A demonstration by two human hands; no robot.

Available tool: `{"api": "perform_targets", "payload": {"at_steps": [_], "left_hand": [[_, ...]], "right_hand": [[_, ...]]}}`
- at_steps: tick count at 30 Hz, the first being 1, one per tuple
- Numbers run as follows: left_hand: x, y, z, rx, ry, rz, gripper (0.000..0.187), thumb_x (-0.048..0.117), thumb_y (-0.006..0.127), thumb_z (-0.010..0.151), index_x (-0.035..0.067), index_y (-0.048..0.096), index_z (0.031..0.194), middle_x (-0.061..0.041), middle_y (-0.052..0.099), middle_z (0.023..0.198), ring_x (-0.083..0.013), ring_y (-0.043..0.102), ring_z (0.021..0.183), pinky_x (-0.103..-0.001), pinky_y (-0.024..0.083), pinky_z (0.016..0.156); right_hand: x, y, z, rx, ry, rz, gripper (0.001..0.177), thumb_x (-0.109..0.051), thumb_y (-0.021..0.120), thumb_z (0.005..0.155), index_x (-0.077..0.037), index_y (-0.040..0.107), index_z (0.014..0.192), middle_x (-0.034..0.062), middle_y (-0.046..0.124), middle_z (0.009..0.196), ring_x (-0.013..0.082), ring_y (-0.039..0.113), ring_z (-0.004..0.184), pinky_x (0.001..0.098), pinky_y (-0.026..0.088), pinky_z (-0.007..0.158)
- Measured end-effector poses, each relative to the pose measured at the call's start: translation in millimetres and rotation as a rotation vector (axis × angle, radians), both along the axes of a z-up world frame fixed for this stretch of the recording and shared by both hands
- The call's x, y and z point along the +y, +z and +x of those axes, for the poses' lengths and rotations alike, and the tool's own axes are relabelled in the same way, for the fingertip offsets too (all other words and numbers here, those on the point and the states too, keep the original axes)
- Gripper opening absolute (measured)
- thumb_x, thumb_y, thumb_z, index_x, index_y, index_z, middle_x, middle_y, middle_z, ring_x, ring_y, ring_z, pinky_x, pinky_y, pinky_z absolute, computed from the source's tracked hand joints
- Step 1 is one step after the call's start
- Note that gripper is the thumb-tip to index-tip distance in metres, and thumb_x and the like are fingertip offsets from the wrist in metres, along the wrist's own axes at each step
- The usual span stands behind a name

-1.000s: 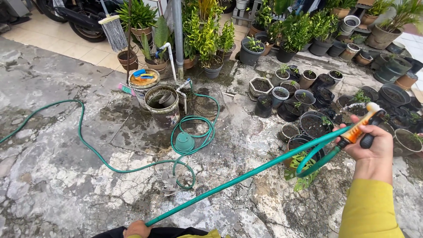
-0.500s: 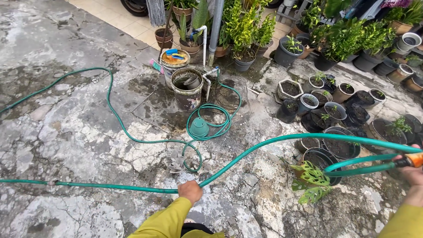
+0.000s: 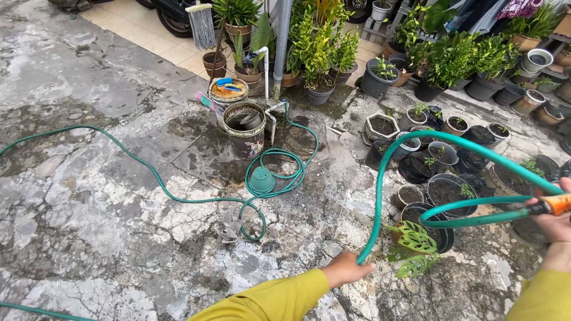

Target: Watering a variety of potted plants in an outdoor garden area using a hose and spray nozzle.

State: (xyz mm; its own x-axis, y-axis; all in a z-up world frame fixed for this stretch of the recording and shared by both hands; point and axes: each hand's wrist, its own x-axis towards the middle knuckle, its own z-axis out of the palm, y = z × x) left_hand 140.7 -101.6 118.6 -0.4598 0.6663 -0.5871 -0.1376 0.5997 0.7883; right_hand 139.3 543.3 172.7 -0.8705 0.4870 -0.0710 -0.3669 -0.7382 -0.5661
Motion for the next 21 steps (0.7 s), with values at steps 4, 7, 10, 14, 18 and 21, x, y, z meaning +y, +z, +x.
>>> {"api": "perform_targets", "payload": {"at_steps": [4, 7, 10, 14, 18, 21], "left_hand": [[-113.9, -70.1, -70.9, 0.156, 0.277, -0.2, 0.04, 0.051, 0.067, 0.092, 0.018, 0.071, 0.115, -0.004, 0.072, 0.087, -0.0154, 0.068, 0.075, -0.037, 0.054, 0.078], [-178.2, -118.2, -110.7, 0.252, 0.49, -0.345, 0.04, 0.049, 0.076, 0.081, 0.014, 0.08, 0.098, -0.01, 0.076, 0.097, -0.028, 0.073, 0.096, -0.04, 0.054, 0.089], [-208.3, -135.7, -133.1, 0.354, 0.56, -0.415, 0.043, 0.047, 0.085, 0.076, 0.009, 0.078, 0.096, -0.013, 0.073, 0.094, -0.0272, 0.07, 0.09, -0.038, 0.054, 0.084], [-198.9, -156.8, -174.1, 0.142, 0.625, -0.302, 0.04, 0.04, 0.08, 0.079, 0.006, 0.072, 0.098, -0.013, 0.071, 0.073, -0.0248, 0.069, 0.064, -0.038, 0.054, 0.062], [-169.5, -225.9, -259.9, -0.008, 0.662, -0.166, 0.044, 0.032, 0.082, 0.08, -0.001, 0.07, 0.107, -0.011, 0.065, 0.076, -0.0231, 0.064, 0.068, -0.041, 0.052, 0.06], [-144.1, -258.4, -329.1, -0.003, 0.868, -0.112, 0.051, 0.032, 0.086, 0.081, -0.005, 0.069, 0.113, -0.013, 0.071, 0.09, -0.0252, 0.065, 0.081, -0.039, 0.053, 0.073]], "right_hand": [[-199.4, 92.3, 13.1, -0.332, -0.175, 0.286, 0.057, -0.023, 0.069, 0.088, -0.007, 0.06, 0.142, 0.0184, 0.061, 0.134, 0.0353, 0.056, 0.124, 0.0497, 0.045, 0.098], [-226.4, 97.1, -15.2, -0.47, -0.026, 0.392, 0.058, -0.016, 0.062, 0.078, -0.001, 0.056, 0.133, 0.0218, 0.055, 0.129, 0.042, 0.059, 0.114, 0.0556, 0.047, 0.096], [-220.5, 76.7, -61.3, -0.587, -0.007, 0.392, 0.056, -0.017, 0.066, 0.08, 0.003, 0.057, 0.131, 0.0237, 0.054, 0.124, 0.037, 0.057, 0.108, 0.0579, 0.045, 0.094], [-207.1, 61.9, -127.3, -0.532, 0.074, 0.343, 0.058, -0.018, 0.066, 0.078, 0.003, 0.058, 0.132, 0.022, 0.055, 0.119, 0.0325, 0.057, 0.1, 0.0581, 0.045, 0.092], [-229.5, 96.6, -216.2, -0.394, 0.154, 0.405, 0.064, -0.012, 0.064, 0.075, 0.003, 0.056, 0.136, 0.0194, 0.057, 0.115, 0.0321, 0.058, 0.096, 0.0594, 0.045, 0.092], [-232.1, 116.2, -312.3, -0.201, 0.387, 0.416, 0.076, -0.014, 0.064, 0.073, 0.007, 0.055, 0.146, 0.0211, 0.06, 0.11, 0.0339, 0.061, 0.096, 0.0578, 0.047, 0.093]]}}
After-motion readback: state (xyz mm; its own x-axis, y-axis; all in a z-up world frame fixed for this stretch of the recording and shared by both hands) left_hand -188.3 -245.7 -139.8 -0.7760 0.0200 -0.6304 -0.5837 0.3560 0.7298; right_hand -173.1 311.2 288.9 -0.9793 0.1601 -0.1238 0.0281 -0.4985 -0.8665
